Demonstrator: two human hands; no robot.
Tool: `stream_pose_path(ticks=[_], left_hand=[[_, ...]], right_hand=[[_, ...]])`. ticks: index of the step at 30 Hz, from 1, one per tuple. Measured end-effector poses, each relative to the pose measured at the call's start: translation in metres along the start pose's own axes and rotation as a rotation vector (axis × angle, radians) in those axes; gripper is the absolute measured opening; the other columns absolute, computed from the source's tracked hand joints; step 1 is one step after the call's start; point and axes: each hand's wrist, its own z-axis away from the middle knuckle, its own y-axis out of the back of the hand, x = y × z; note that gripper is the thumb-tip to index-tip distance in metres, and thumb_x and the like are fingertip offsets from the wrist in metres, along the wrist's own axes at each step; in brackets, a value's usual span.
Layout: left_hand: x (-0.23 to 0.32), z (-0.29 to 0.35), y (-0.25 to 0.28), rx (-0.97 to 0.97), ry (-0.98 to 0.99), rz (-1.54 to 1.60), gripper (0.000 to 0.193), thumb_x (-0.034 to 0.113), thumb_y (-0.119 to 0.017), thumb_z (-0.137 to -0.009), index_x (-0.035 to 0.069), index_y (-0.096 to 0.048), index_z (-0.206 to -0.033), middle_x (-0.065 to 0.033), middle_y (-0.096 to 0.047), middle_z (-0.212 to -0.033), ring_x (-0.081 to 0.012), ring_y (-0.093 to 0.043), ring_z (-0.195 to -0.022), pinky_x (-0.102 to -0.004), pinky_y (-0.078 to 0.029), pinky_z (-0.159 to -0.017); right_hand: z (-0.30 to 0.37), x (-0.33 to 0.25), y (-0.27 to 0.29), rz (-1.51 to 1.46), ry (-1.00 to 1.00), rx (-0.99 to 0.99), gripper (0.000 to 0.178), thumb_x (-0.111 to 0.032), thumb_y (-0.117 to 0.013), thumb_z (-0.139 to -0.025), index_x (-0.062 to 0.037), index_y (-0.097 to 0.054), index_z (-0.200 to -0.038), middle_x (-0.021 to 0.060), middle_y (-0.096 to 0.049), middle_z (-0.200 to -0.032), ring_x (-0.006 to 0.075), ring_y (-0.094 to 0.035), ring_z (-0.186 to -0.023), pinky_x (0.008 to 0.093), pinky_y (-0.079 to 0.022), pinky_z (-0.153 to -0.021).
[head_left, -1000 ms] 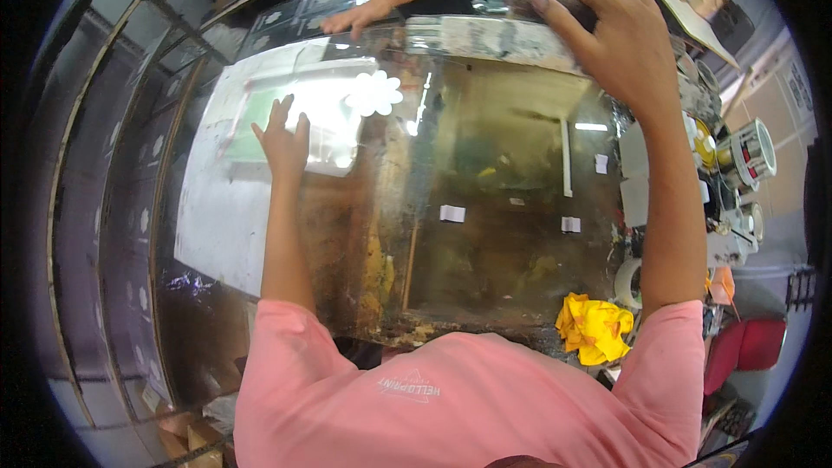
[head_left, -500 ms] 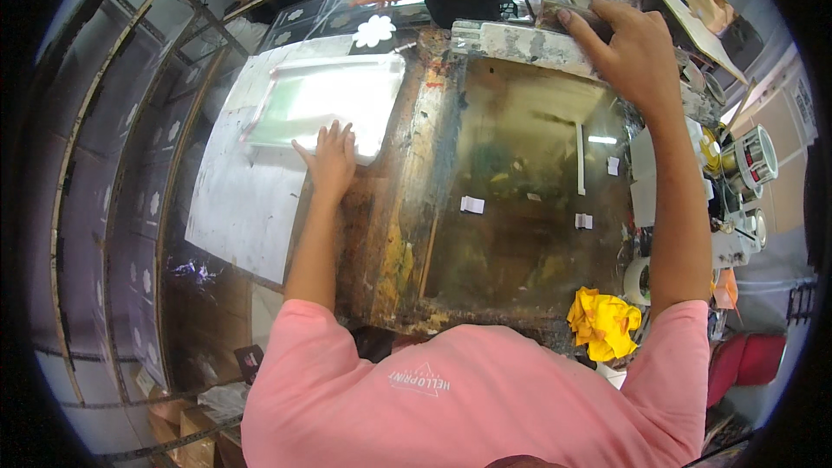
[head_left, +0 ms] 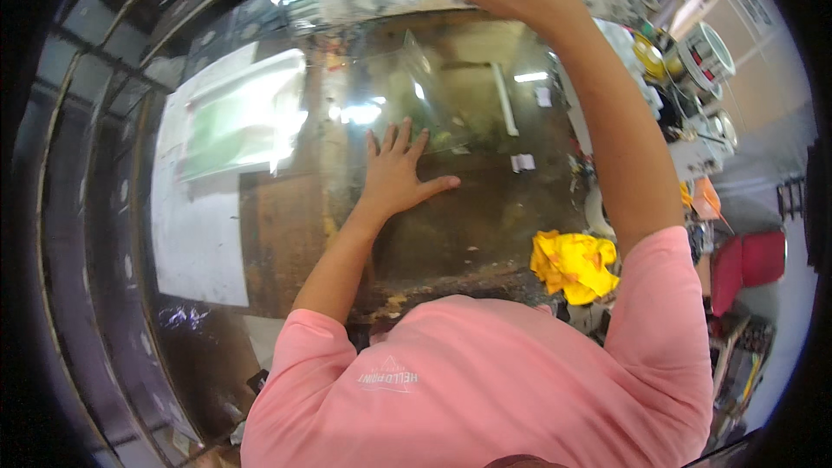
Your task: The person repeatedly applies white ink onto a screen-printing frame using a squeegee, then lifts the frame to reveal a flower-shaped print on the surface below. The process is repeated multiple times in a workshop setting.
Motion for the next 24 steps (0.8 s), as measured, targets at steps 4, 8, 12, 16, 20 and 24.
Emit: stream_pose_path(ticks=[4, 8, 12, 16, 20, 24], left_hand=[[0.059, -0.031, -0.026, -0.019, -0.103, 0.035, 0.121, 0.096, -0.054, -0.078, 0.010, -0.046, -0.163, -0.0248, -0.028, -0.174, -0.0473, -0.020, -0.162, -0.0704, 0.001, -0.128], [0.095, -0.045, -0.037, 0.032, -0.133, 0.025, 0.124, 0.098, -0.052, -0.078, 0.008, -0.046, -0.163, -0.0247, -0.030, -0.173, -0.0466, -0.023, -0.161, -0.0757, 0.006, -0.124], [0.109, -0.047, -0.042, 0.058, -0.123, 0.057, 0.126, 0.099, -0.052, -0.075, 0.007, -0.049, -0.160, -0.0251, -0.033, -0.171, -0.0461, -0.029, -0.158, -0.0786, 0.005, -0.122], [0.112, -0.046, -0.042, 0.077, -0.140, 0.070, 0.126, 0.100, -0.052, -0.073, 0.008, -0.052, -0.158, -0.0250, -0.038, -0.168, -0.0461, -0.034, -0.154, -0.0784, 0.004, -0.123], [0.115, -0.041, -0.039, 0.079, -0.163, 0.089, 0.123, 0.099, -0.053, -0.073, 0.010, -0.052, -0.158, -0.0252, -0.042, -0.165, -0.0462, -0.037, -0.152, -0.0784, 0.003, -0.123], [0.115, -0.037, -0.040, 0.103, -0.183, 0.104, 0.122, 0.098, -0.054, -0.074, 0.011, -0.050, -0.160, -0.0251, -0.043, -0.163, -0.0458, -0.037, -0.152, -0.0769, 0.002, -0.124]], right_hand=[[-0.002, 0.003, 0.002, -0.035, -0.009, -0.049, 0.060, -0.057, -0.059, -0.099, -0.0034, -0.077, -0.080, 0.0216, -0.073, -0.078, 0.0386, -0.073, -0.080, 0.0516, -0.048, -0.081], [-0.006, 0.006, -0.001, -0.115, 0.032, 0.022, 0.057, -0.054, -0.059, -0.098, -0.0027, -0.080, -0.084, 0.0209, -0.075, -0.080, 0.0386, -0.074, -0.082, 0.0512, -0.049, -0.082], [-0.010, 0.013, -0.005, -0.019, 0.000, -0.048, 0.062, -0.055, -0.060, -0.098, 0.0008, -0.078, -0.079, 0.0236, -0.073, -0.076, 0.0393, -0.074, -0.080, 0.0515, -0.051, -0.083], [-0.016, 0.015, -0.010, 0.030, 0.028, 0.038, 0.064, -0.056, -0.060, -0.098, 0.0020, -0.077, -0.076, 0.0239, -0.072, -0.071, 0.0390, -0.073, -0.074, 0.0503, -0.053, -0.083], [-0.017, 0.014, -0.009, 0.031, 0.003, -0.003, 0.064, -0.057, -0.060, -0.098, 0.0014, -0.077, -0.076, 0.0239, -0.071, -0.070, 0.0387, -0.073, -0.072, 0.0494, -0.052, -0.080], [-0.014, 0.011, -0.003, -0.006, -0.047, -0.120, 0.065, -0.057, -0.060, -0.098, 0.0009, -0.076, -0.075, 0.0222, -0.071, -0.070, 0.0383, -0.072, -0.074, 0.0496, -0.051, -0.078]])
